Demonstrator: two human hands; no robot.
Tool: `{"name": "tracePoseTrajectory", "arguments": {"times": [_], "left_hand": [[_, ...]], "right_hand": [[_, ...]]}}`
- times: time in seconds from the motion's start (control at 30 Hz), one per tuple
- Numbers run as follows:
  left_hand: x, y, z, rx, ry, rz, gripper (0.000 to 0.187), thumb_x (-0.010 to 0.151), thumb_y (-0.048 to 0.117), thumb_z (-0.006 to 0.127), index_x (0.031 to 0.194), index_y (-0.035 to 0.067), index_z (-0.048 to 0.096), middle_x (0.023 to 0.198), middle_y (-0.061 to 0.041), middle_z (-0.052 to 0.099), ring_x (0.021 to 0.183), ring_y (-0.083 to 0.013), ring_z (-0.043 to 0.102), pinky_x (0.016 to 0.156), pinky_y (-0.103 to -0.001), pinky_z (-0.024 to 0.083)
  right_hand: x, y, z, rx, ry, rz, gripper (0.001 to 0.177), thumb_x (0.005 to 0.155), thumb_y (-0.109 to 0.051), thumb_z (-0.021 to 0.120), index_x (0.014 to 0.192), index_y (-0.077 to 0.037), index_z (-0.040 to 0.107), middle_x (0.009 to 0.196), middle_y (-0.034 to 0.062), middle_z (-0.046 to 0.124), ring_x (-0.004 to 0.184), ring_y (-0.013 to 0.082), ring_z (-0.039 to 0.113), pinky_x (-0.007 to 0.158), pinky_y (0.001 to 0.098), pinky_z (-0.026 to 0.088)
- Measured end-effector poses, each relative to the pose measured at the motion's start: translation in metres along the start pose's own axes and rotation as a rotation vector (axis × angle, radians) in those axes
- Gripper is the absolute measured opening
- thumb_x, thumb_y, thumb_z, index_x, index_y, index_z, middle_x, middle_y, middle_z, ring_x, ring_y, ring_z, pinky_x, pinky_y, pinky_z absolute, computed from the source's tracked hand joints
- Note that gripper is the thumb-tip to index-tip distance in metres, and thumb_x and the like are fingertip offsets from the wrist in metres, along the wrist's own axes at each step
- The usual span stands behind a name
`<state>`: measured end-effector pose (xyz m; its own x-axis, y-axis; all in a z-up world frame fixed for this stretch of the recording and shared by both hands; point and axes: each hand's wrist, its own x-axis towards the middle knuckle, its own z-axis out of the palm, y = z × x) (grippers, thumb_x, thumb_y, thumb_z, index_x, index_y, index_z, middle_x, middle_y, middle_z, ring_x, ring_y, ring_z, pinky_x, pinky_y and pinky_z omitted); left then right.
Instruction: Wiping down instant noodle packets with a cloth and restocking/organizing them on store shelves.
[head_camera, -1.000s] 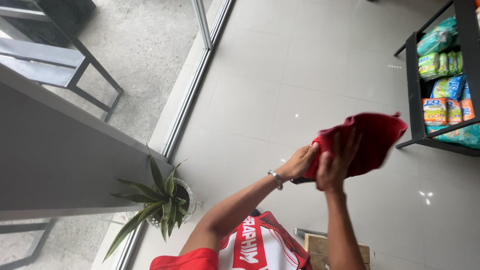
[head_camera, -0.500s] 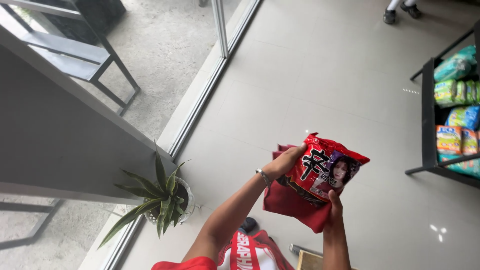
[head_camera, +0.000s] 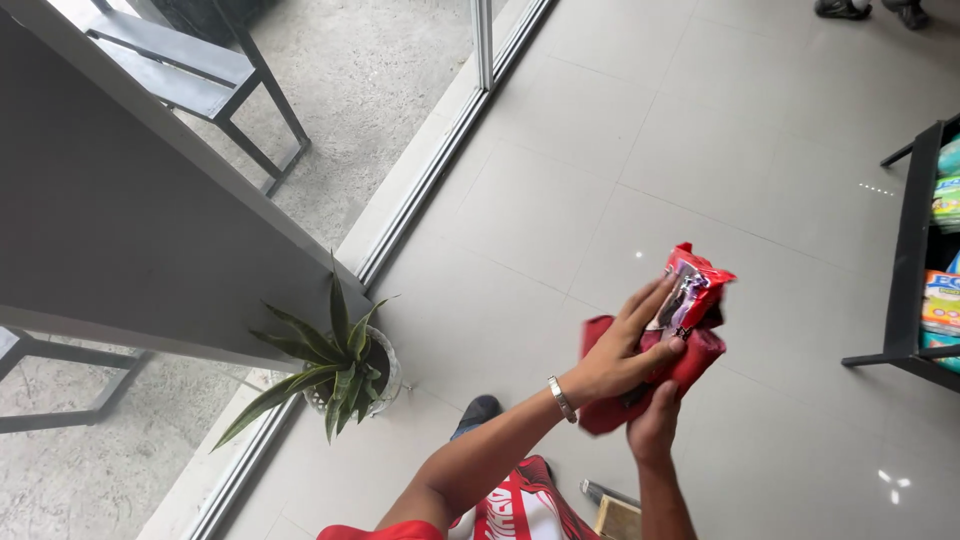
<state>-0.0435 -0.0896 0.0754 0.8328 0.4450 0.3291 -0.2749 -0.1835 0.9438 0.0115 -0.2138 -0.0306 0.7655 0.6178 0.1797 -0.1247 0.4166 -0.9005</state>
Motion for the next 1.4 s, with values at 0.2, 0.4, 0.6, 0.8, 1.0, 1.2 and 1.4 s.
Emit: {"name": "tracePoseTrajectory", "arguments": {"times": [0.2,0.4,0.6,0.8,1.0,1.2,1.4], "left_hand": [[0.020,-0.052,-0.021,0.065,-0.167,-0.091,0.063,0.107,0.030,0.050,0.166,0.015,0.032,0.170,-0.022,0.031,0.155,-0.0361,0.033,0.124,-0.045,0.033],[0.086,-0.120,-0.109,-0.428,-0.096,-0.223,0.059,0.114,0.038,0.030,0.160,0.001,0.035,0.155,-0.019,0.051,0.141,-0.0261,0.051,0.120,-0.039,0.040],[0.126,-0.120,-0.142,-0.331,-0.226,-0.254,0.058,0.117,0.042,0.035,0.149,-0.005,0.046,0.133,-0.019,0.060,0.120,-0.0221,0.057,0.108,-0.037,0.048],[0.166,-0.094,-0.115,-0.955,-0.167,-0.650,0.065,0.105,0.053,0.040,0.147,0.003,0.046,0.137,-0.015,0.061,0.120,-0.0251,0.062,0.100,-0.041,0.055],[0.186,-0.133,-0.034,-0.852,-0.423,-0.624,0.067,0.106,0.054,0.041,0.143,0.000,0.050,0.134,-0.014,0.063,0.115,-0.0195,0.064,0.100,-0.036,0.055],[0.181,-0.151,0.033,-0.582,-0.813,-0.524,0.070,0.113,0.056,0.039,0.138,-0.006,0.057,0.124,-0.015,0.066,0.106,-0.0164,0.062,0.095,-0.033,0.054],[0.217,-0.095,0.076,-0.895,-0.750,-0.952,0.067,0.101,0.057,0.040,0.142,0.005,0.048,0.128,-0.012,0.066,0.115,-0.0239,0.067,0.095,-0.043,0.059]], "right_hand": [[0.117,0.068,-0.057,0.195,0.077,-0.050,0.079,0.115,-0.060,0.037,0.167,-0.002,0.026,0.153,0.0083,0.048,0.135,0.0192,0.054,0.110,0.0375,0.047],[0.116,0.083,0.083,-0.191,0.002,-0.086,0.079,0.104,-0.057,0.039,0.164,-0.009,0.016,0.159,0.0153,0.039,0.144,0.0291,0.042,0.115,0.0438,0.038],[0.193,0.015,0.105,-1.030,0.027,-0.462,0.058,0.113,-0.040,0.030,0.156,-0.003,0.041,0.163,0.0256,0.037,0.156,0.0433,0.031,0.130,0.0504,0.023],[0.191,0.010,0.033,-0.576,0.293,-0.162,0.067,0.111,-0.047,0.032,0.160,-0.001,0.029,0.166,0.0252,0.034,0.155,0.0421,0.032,0.127,0.0488,0.026],[0.143,-0.014,0.037,-1.186,0.356,-0.348,0.063,0.113,-0.045,0.027,0.161,-0.006,0.037,0.172,0.0213,0.025,0.164,0.0403,0.012,0.134,0.0500,0.008],[0.129,-0.038,-0.081,-0.851,0.708,-0.206,0.065,0.114,-0.047,0.032,0.158,0.000,0.040,0.163,0.0224,0.040,0.152,0.0374,0.035,0.127,0.0464,0.026],[0.083,-0.022,-0.076,-0.523,0.898,-0.291,0.072,0.111,-0.048,0.037,0.159,0.005,0.028,0.159,0.0200,0.042,0.146,0.0298,0.041,0.121,0.0407,0.032]]}}
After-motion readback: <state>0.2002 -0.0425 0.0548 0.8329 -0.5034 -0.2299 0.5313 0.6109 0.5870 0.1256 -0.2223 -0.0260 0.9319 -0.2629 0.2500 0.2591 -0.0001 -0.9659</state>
